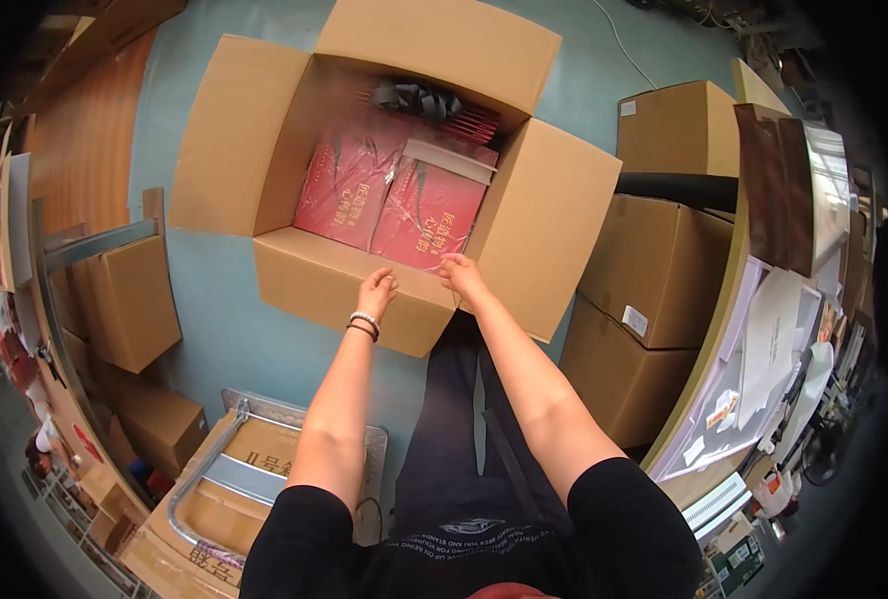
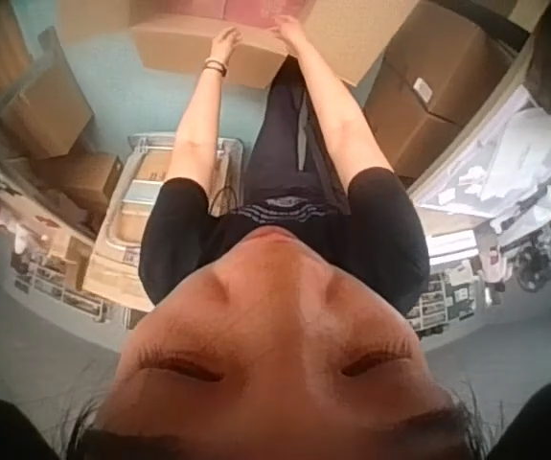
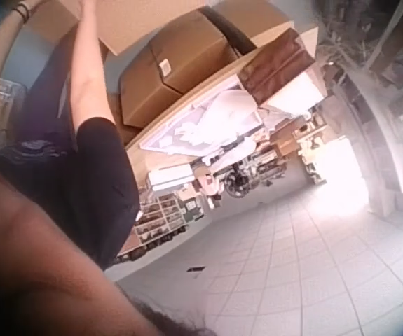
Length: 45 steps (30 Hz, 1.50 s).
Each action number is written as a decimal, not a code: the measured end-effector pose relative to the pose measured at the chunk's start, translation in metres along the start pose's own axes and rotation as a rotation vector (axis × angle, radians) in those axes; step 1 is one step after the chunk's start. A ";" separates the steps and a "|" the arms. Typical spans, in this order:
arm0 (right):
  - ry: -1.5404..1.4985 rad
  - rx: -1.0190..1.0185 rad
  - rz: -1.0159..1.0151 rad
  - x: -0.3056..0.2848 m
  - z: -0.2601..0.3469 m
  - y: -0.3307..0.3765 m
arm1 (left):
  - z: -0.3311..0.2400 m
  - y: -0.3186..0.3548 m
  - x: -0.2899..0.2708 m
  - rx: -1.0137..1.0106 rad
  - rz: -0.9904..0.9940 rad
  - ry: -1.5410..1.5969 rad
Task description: Packing gift boxes with paper and placing them into bags.
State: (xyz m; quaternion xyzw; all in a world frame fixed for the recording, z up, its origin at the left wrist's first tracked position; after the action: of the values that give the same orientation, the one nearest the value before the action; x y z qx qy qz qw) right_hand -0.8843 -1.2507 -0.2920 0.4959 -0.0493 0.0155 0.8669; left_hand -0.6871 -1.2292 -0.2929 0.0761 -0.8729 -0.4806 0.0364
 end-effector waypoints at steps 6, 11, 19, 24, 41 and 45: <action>0.204 0.108 -0.346 -0.021 -0.071 -0.152 | 0.041 -0.150 -0.017 -0.046 -0.148 0.058; 0.373 0.167 -0.576 -0.048 -0.135 -0.234 | 0.064 -0.251 -0.019 0.179 -0.321 -0.665; -0.239 0.200 -0.588 -0.063 -0.168 -0.283 | 0.087 -0.308 -0.020 0.208 -0.255 -1.043; -0.361 0.200 -0.289 -0.014 -0.154 -0.256 | 0.108 -0.314 -0.054 0.136 -0.291 -0.812; 0.574 0.381 -0.592 -0.004 -0.220 -0.242 | 0.056 -0.304 -0.091 0.244 -0.385 -0.915; 0.593 0.691 -0.153 -0.008 -0.220 -0.270 | 0.060 -0.293 -0.101 0.310 -0.493 -0.958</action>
State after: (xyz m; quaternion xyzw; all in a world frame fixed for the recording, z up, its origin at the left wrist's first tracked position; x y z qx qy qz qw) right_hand -0.8564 -1.1981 -0.6357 0.7323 0.2456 0.1081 0.6259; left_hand -0.5674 -1.3171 -0.5716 0.0556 -0.8087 -0.3219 -0.4891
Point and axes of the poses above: each hand's wrist, its own y-axis away from the middle knuckle, its own x-axis out of the palm, z = x × y, the point moved 6 cm from there along -y, towards the middle knuckle, and after that the axes turned 2 degrees about -z, right-handed, at the moved point
